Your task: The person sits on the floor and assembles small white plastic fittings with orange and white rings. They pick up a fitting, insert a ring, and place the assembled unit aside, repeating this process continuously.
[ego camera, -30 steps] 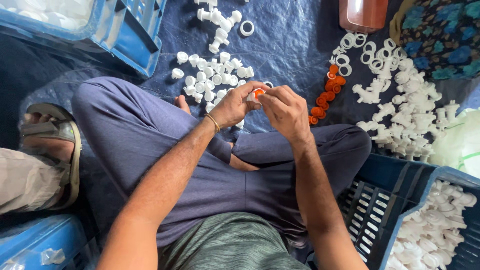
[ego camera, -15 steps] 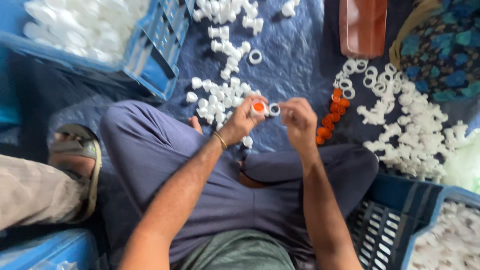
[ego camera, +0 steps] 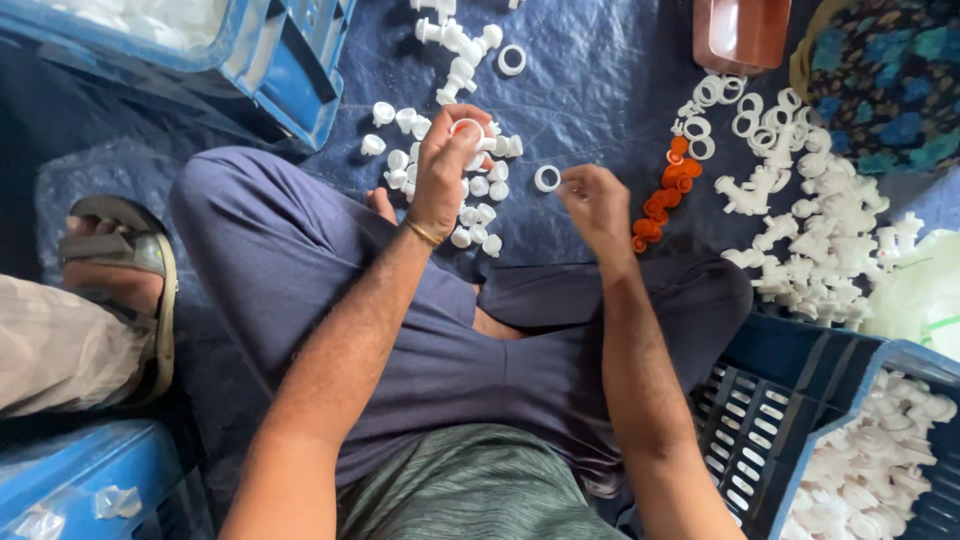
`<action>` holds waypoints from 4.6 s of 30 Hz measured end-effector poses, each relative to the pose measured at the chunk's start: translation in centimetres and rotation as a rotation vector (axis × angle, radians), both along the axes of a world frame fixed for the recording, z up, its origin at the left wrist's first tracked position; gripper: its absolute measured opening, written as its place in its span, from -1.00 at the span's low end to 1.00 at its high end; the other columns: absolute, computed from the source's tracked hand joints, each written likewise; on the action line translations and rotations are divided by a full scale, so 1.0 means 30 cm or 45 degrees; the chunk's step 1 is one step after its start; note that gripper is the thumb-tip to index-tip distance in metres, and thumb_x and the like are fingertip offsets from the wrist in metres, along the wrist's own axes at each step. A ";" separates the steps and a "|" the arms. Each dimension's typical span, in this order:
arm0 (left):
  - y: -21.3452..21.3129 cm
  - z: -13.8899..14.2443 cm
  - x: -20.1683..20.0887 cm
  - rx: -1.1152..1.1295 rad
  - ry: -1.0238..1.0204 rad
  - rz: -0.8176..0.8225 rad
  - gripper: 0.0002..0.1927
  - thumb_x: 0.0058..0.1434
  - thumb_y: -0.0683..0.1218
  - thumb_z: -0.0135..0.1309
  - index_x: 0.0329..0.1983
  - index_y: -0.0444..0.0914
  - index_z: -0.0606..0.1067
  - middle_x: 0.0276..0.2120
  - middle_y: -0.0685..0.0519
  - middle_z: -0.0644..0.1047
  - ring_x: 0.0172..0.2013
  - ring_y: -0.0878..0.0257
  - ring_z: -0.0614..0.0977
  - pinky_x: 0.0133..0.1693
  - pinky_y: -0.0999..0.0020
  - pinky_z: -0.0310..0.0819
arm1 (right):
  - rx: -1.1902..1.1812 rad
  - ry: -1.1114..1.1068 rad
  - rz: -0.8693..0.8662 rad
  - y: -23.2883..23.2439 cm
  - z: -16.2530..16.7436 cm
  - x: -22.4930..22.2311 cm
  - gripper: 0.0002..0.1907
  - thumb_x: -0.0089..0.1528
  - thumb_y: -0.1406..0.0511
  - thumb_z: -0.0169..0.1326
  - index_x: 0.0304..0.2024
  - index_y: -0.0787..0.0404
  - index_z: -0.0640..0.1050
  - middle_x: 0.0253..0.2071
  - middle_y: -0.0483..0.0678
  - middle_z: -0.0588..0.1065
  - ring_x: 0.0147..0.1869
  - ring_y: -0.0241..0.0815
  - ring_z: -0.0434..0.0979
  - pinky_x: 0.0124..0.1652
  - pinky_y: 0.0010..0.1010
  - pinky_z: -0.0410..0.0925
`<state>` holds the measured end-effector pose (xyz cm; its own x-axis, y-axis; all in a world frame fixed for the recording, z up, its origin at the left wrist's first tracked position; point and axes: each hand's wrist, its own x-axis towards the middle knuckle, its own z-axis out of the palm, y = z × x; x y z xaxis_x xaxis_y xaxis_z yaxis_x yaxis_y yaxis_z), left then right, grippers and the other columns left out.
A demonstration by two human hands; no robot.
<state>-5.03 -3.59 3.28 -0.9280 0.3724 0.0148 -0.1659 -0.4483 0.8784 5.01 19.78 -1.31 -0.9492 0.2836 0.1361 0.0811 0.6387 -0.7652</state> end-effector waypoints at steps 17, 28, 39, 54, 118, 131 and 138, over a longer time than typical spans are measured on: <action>0.017 -0.031 0.000 -0.035 -0.012 -0.102 -0.82 0.41 -0.08 -0.03 -0.03 -0.25 0.47 -0.22 0.09 0.54 -0.22 0.44 0.53 -0.19 0.50 0.48 | 0.338 -0.078 0.067 -0.207 -0.083 -0.071 -0.79 0.16 0.31 0.27 -0.23 0.24 0.54 -0.31 0.09 0.51 -0.25 0.12 0.57 -0.26 -0.09 0.41; 0.031 -0.049 0.002 -0.253 0.196 -0.099 -0.80 0.42 -0.07 0.07 0.00 -0.27 0.47 -0.21 0.12 0.50 -0.21 0.42 0.50 -0.16 0.50 0.45 | 0.305 0.120 0.017 -0.176 -0.083 -0.093 -0.92 0.18 0.40 0.26 -0.32 0.28 0.60 -0.36 0.08 0.56 -0.26 0.04 0.59 -0.22 -0.19 0.43; 0.073 -0.062 0.055 -0.562 0.660 -0.238 -0.53 0.26 0.08 0.29 0.09 -0.27 0.49 -0.11 -0.03 0.62 -0.10 0.18 0.67 -0.06 0.29 0.55 | -0.736 0.452 0.175 -0.124 0.135 0.005 -0.90 0.36 0.58 0.09 -0.11 0.37 0.48 -0.20 -0.07 0.49 -0.21 -0.34 0.53 -0.17 -0.53 0.44; 0.076 -0.045 0.058 -0.678 0.725 -0.221 -0.70 0.27 -0.12 0.20 0.06 -0.21 0.51 -0.07 0.03 0.59 -0.02 0.22 0.63 0.03 0.36 0.50 | -1.058 0.106 -0.007 -0.086 0.100 0.001 -0.89 0.37 0.41 0.09 -0.11 0.38 0.56 -0.20 -0.07 0.59 -0.14 -0.35 0.61 -0.18 -0.50 0.53; 0.084 -0.057 0.080 -0.783 0.917 -0.268 -0.66 0.18 -0.18 0.26 -0.07 -0.22 0.38 -0.20 -0.16 0.55 -0.09 -0.20 0.61 -0.13 0.00 0.48 | -1.072 0.064 0.438 -0.069 0.182 0.042 -0.67 0.26 0.50 0.16 0.10 0.38 0.57 0.11 -0.02 0.49 0.20 -0.22 0.53 0.16 -0.44 0.44; 0.088 -0.162 0.041 -0.992 0.901 -0.426 -0.65 0.16 -0.20 0.14 0.02 -0.24 0.41 -0.17 -0.20 0.60 -0.03 -0.14 0.64 -0.05 0.11 0.52 | -0.817 0.062 0.458 -0.085 0.135 0.025 -0.61 0.17 0.43 0.17 0.08 0.31 0.54 0.01 -0.03 0.57 0.09 -0.22 0.58 0.07 -0.38 0.45; -0.018 -0.057 0.056 -0.802 0.683 -0.503 -0.62 0.16 -0.15 0.23 0.01 -0.31 0.40 -0.18 -0.17 0.64 -0.10 0.01 0.69 -0.08 0.20 0.54 | -0.752 0.093 0.566 -0.051 0.008 -0.027 -0.55 0.02 0.53 0.23 0.00 0.42 0.58 0.09 0.06 0.55 0.11 -0.09 0.64 0.00 -0.28 0.55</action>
<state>-3.36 -4.12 1.58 -0.6589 0.7464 0.0938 0.2956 0.1423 0.9447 4.19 18.24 -1.08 -0.9859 -0.0800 0.1472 -0.1535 0.0800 -0.9849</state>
